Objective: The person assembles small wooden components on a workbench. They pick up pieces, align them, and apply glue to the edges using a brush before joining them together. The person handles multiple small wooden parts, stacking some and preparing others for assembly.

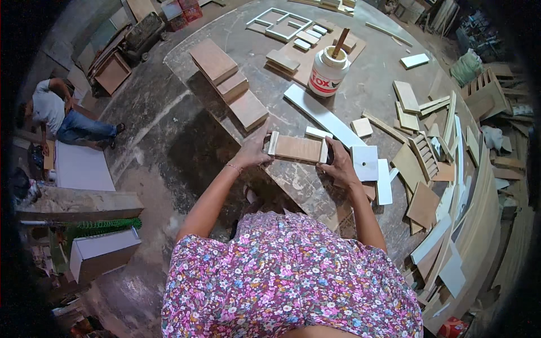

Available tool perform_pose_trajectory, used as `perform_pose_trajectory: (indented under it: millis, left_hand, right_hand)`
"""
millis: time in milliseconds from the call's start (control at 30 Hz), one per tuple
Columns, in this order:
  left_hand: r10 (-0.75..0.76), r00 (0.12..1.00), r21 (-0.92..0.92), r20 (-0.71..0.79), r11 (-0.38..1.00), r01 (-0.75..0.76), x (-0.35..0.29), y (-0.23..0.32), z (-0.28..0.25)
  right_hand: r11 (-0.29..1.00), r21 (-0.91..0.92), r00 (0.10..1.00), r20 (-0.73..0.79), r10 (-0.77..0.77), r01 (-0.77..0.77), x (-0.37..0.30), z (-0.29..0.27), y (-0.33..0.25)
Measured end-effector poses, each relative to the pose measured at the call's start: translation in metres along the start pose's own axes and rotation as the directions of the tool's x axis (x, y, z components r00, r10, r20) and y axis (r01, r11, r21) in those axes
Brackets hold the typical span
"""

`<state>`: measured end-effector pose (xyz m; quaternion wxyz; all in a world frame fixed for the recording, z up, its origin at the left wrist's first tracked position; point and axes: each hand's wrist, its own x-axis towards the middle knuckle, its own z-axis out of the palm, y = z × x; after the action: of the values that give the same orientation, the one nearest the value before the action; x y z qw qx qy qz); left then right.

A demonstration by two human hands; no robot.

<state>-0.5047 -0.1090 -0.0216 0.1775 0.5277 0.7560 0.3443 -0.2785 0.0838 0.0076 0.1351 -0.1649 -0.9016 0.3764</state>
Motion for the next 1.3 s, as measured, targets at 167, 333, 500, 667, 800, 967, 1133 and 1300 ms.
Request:
perform_pose_trajectory:
  millis: [167, 333, 500, 667, 800, 967, 1133, 1300]
  left_hand:
    - [0.014, 1.000, 0.012, -0.024, 1.000, -0.014, -0.0046, 0.0009, 0.0013]
    - [0.055, 0.996, 0.079, -0.064, 0.996, -0.050, -0.0065, 0.0030, 0.0027]
    - [0.025, 0.999, 0.008, -0.041, 1.000, -0.024, -0.0069, 0.0034, 0.0018]
    - [0.074, 0.996, -0.054, -0.050, 0.996, -0.077, -0.0070, -0.0013, 0.0023]
    - [0.035, 0.999, -0.043, -0.032, 0.998, -0.036, -0.0064, 0.0006, 0.0026]
    - [0.048, 0.998, 0.009, -0.033, 0.999, -0.047, -0.0073, 0.0019, 0.0014]
    - [0.045, 0.998, 0.027, -0.040, 0.999, -0.044, -0.0073, 0.0016, 0.0014]
    - [0.017, 1.000, -0.022, 0.010, 1.000, -0.016, -0.0062, 0.0055, -0.0017]
  right_hand:
    - [1.000, -0.007, 1.000, 0.003, -0.016, 0.016, -0.0001, 0.0014, 0.0038]
    - [1.000, 0.002, 1.000, 0.007, -0.008, 0.008, 0.0008, 0.0002, 0.0020]
    - [1.000, -0.008, 1.000, 0.001, -0.017, 0.017, 0.0007, 0.0008, 0.0031]
    - [1.000, -0.006, 1.000, 0.008, -0.014, 0.014, 0.0003, -0.0003, 0.0015]
    - [1.000, -0.022, 1.000, 0.013, 0.008, -0.007, 0.0002, -0.0006, -0.0007]
    - [0.999, -0.021, 0.999, 0.008, -0.037, 0.037, 0.0010, 0.0004, 0.0031]
    - [0.999, -0.043, 0.999, 0.016, -0.029, 0.030, 0.0003, 0.0010, 0.0038]
    - [0.999, -0.037, 1.000, 0.030, -0.004, 0.005, 0.0005, -0.0030, -0.0005]
